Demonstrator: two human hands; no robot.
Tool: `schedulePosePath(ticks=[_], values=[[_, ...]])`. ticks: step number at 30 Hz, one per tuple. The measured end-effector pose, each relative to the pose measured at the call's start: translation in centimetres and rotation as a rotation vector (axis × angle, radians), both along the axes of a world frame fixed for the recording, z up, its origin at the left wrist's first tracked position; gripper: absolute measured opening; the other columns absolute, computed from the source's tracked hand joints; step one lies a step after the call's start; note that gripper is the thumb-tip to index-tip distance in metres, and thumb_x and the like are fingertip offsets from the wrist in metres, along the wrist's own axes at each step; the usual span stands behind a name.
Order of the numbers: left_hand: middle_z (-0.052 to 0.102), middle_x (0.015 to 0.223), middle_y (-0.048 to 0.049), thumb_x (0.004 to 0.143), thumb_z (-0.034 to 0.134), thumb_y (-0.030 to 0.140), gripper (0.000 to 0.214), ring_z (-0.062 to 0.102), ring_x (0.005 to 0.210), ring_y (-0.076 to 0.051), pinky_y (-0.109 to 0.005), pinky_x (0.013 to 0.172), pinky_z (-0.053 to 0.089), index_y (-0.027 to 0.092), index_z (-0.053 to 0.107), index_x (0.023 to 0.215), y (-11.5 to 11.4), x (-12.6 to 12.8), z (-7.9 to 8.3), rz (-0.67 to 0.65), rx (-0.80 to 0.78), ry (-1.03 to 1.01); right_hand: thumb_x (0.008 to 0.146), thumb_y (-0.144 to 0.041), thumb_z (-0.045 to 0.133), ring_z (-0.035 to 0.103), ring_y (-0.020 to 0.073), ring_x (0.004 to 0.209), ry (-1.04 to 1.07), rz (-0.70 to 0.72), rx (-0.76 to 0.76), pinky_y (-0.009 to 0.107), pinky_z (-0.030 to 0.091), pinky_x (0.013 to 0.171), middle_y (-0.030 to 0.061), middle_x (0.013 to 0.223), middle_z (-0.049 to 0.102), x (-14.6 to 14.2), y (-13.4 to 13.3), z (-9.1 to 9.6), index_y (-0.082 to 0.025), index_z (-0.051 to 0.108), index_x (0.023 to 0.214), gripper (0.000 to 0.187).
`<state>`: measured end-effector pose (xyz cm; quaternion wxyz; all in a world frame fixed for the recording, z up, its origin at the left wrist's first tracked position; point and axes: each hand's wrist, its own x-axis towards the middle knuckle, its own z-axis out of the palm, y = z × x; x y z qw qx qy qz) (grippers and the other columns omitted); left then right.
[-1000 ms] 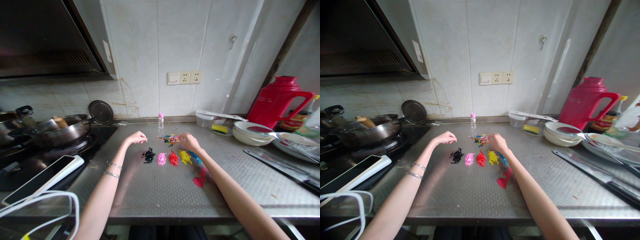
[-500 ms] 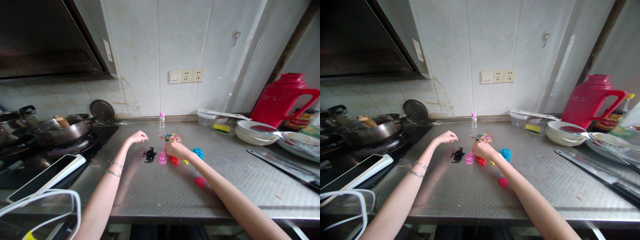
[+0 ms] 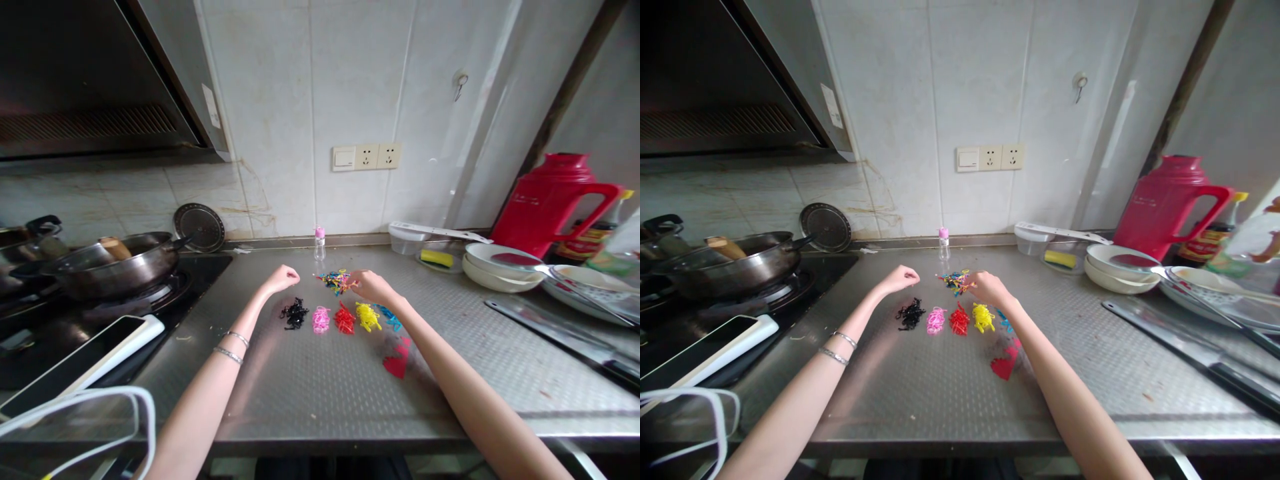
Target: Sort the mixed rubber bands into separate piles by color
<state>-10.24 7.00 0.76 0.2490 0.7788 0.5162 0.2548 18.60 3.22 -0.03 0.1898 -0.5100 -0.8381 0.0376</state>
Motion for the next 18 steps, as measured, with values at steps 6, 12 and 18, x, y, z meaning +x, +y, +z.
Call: schedulePosePath(ticks=[6,12,18], values=[[0.067,0.077,-0.0069,0.067,0.055,0.027,0.023,0.059,0.07,-0.015,-0.024,0.068,0.043,0.01,0.068,0.077,-0.2,5.2,-1.7,-0.163,0.07,-0.038,0.08,-0.029,0.045,0.057,0.0155,0.088,-0.124,-0.15,-0.006,0.02,0.04,0.069,0.0041,0.096,0.064,0.9,-0.2,0.5,-0.023,0.064,0.094,0.025],[0.067,0.072,-0.0058,0.068,0.057,0.029,0.023,0.057,0.062,-0.015,-0.024,0.059,0.04,0.013,0.068,0.081,-1.1,9.4,-2.9,-0.138,0.199,0.114,0.081,-0.029,0.043,0.057,0.0158,0.09,-0.183,-0.178,0.025,0.021,0.039,0.069,0.0047,0.096,0.063,1.2,-0.2,0.5,-0.024,0.063,0.094,0.025],[0.067,0.076,-0.0061,0.069,0.057,0.024,0.016,0.058,0.071,-0.017,-0.026,0.066,0.041,0.018,0.07,0.077,-1.4,10.1,-3.6,-0.046,0.221,0.197,0.082,-0.032,0.043,0.056,0.0166,0.091,-0.208,-0.223,0.011,0.021,0.039,0.071,0.0061,0.097,0.063,1.0,-0.2,0.4,-0.024,0.064,0.096,0.026]])
